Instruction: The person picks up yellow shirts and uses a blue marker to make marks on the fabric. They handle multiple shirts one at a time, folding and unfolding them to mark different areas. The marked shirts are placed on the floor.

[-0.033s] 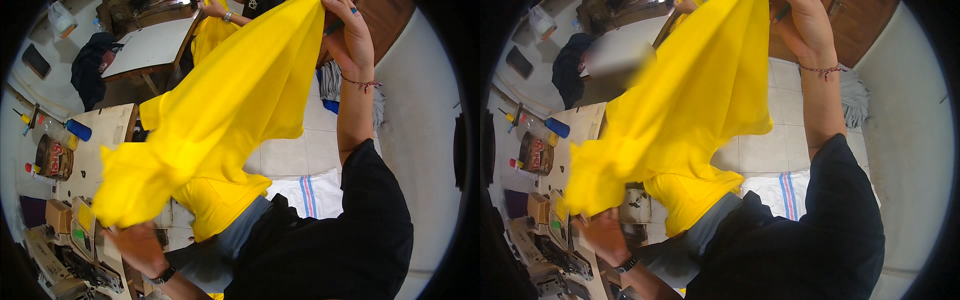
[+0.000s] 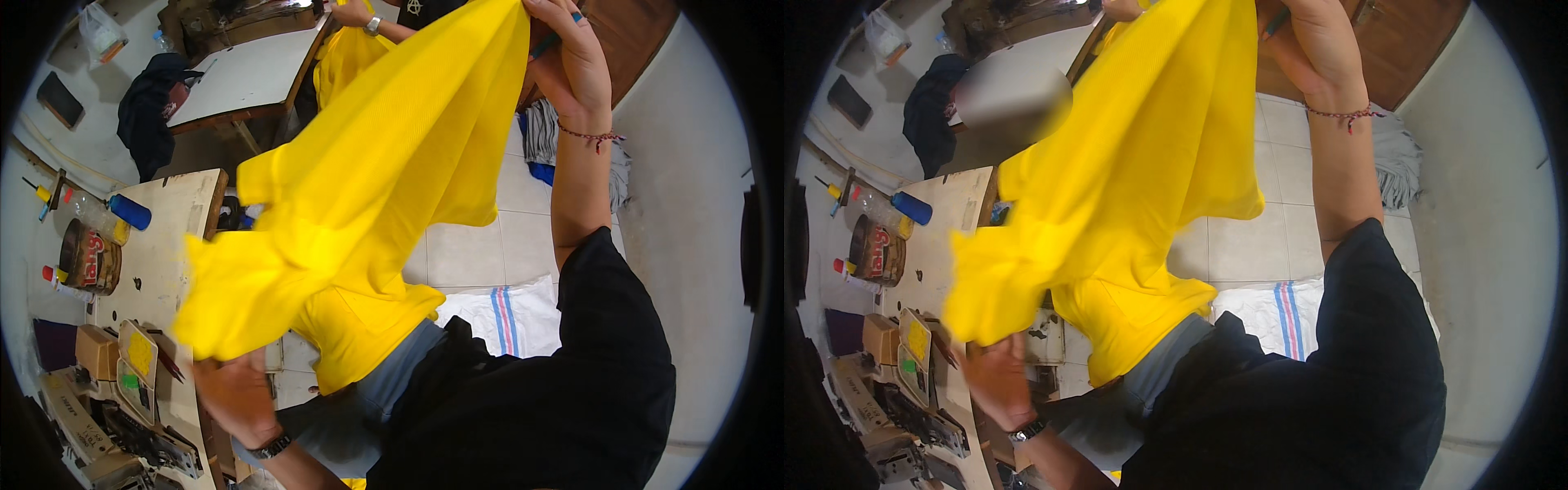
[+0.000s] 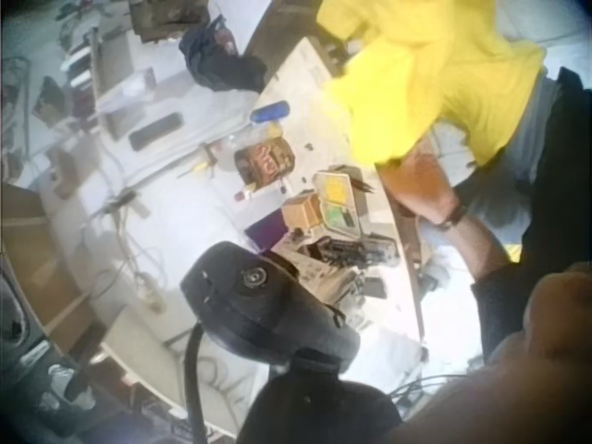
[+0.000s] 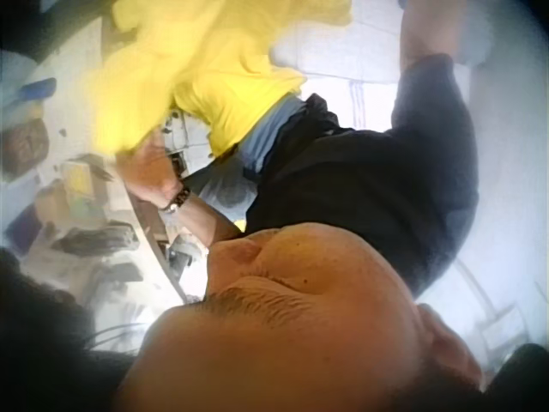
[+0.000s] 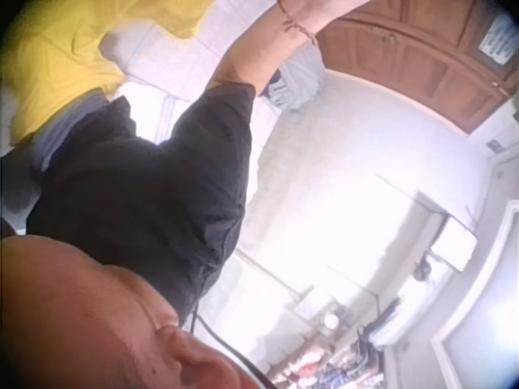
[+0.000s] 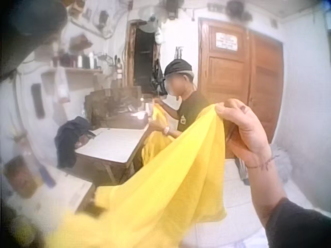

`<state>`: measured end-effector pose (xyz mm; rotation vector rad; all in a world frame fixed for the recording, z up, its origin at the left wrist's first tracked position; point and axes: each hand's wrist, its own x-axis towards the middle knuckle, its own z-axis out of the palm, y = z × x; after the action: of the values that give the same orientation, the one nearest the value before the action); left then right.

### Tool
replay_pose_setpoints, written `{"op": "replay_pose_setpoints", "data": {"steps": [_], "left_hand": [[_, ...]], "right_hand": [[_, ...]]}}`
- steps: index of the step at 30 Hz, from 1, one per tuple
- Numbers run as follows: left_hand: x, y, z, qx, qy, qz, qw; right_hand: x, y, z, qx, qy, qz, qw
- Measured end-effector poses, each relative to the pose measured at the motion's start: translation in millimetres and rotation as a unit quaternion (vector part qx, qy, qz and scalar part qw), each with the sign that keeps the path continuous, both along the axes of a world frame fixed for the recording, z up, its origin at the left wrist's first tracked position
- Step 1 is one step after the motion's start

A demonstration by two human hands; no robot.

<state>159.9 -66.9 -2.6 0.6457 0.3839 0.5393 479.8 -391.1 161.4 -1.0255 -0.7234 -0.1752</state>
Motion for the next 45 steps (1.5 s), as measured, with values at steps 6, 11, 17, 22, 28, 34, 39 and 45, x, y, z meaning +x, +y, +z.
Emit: {"op": "replay_pose_setpoints", "data": {"steps": [6, 11, 17, 22, 28, 34, 39, 45], "left_hand": [[5, 2, -152, -0.156, -0.008, 0.002, 0.988], [40, -64, -173, -0.28, 0.07, -0.027, 0.957], [71, -68, -150, 0.033, 0.144, -0.117, 0.982], [112, -63, -134, 0.136, 0.277, -0.207, 0.928], [108, -63, -134, -0.011, 0.128, -0.192, 0.973], [31, 29, -89, 0.273, 0.258, -0.011, 0.927], [3, 56, -6, 0.302, 0.187, 0.198, 0.913], [-32, 64, 76, 0.386, 0.035, 0.215, 0.896]], "right_hand": [[-9, 0, -3, -0.044, 0.034, 0.024, 0.998], [-11, 9, 3, -0.105, 0.049, 0.027, 0.993], [-9, 22, 7, -0.073, -0.029, 0.051, 0.996], [-25, 26, 35, -0.078, -0.07, 0.044, 0.994], [-40, 33, 51, -0.049, -0.084, 0.028, 0.995], [-27, 30, 47, -0.075, -0.175, -0.026, 0.981], [-2, 20, 49, -0.065, -0.13, -0.105, 0.984], [-1, 5, 53, -0.033, -0.125, -0.064, 0.989]]}}
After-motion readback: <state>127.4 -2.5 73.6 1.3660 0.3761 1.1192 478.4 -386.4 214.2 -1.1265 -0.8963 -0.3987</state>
